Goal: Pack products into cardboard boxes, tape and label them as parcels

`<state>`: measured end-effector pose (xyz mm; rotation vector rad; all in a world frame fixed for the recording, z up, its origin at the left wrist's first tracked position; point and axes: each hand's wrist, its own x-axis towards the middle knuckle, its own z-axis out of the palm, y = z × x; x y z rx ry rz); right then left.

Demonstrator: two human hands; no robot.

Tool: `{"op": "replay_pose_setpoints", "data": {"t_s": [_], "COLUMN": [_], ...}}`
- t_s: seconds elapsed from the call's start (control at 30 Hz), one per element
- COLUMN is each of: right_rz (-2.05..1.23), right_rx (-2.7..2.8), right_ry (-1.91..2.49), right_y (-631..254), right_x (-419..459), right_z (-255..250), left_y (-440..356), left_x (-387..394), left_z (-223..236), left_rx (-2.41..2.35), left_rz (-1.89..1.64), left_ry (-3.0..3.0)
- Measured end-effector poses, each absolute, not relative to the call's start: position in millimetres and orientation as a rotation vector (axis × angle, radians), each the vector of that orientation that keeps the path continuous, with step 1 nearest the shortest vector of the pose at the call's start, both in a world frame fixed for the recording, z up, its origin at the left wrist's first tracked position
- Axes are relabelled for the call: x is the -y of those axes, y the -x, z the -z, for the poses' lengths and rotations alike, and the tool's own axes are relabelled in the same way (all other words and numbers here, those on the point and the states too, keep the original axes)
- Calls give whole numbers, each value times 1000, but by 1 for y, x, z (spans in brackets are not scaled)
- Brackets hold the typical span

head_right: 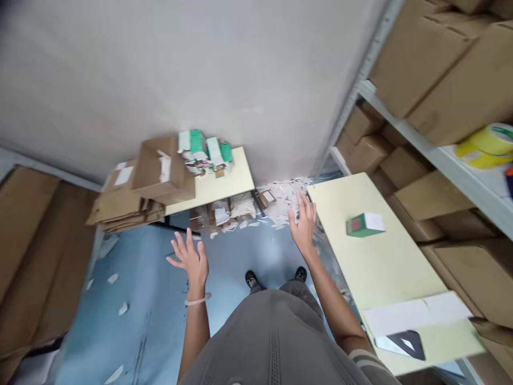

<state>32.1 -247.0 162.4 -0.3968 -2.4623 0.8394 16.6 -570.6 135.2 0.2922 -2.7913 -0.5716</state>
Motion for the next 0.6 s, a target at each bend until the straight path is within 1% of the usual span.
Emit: {"op": "replay_pose_setpoints", "data": {"t_s": [0.13, 0.27, 0.4, 0.5, 0.6], "right_rz": [-1011, -1121, -1092, -1051, -1042], "right_rx": [2513, 2648, 2692, 2673, 2678], "right_ry": [292, 138, 166, 215, 149], "right_y": [-8, 2, 28, 57, 92], "right_x": [376, 474, 510, 521, 546], "right_z": [-144, -123, -118, -114, -102], "left_y": [-27, -40, -36, -18, 10], "left_x": [696, 788, 840, 862, 878], "left_z": [-124, -115, -100, -81, -63], "left_rx": [2776, 2731, 2744, 2742, 2698], "left_rz": [517, 532, 576, 642, 708], "left_ry": [-602, -892, -1029, -1048, -1054]}}
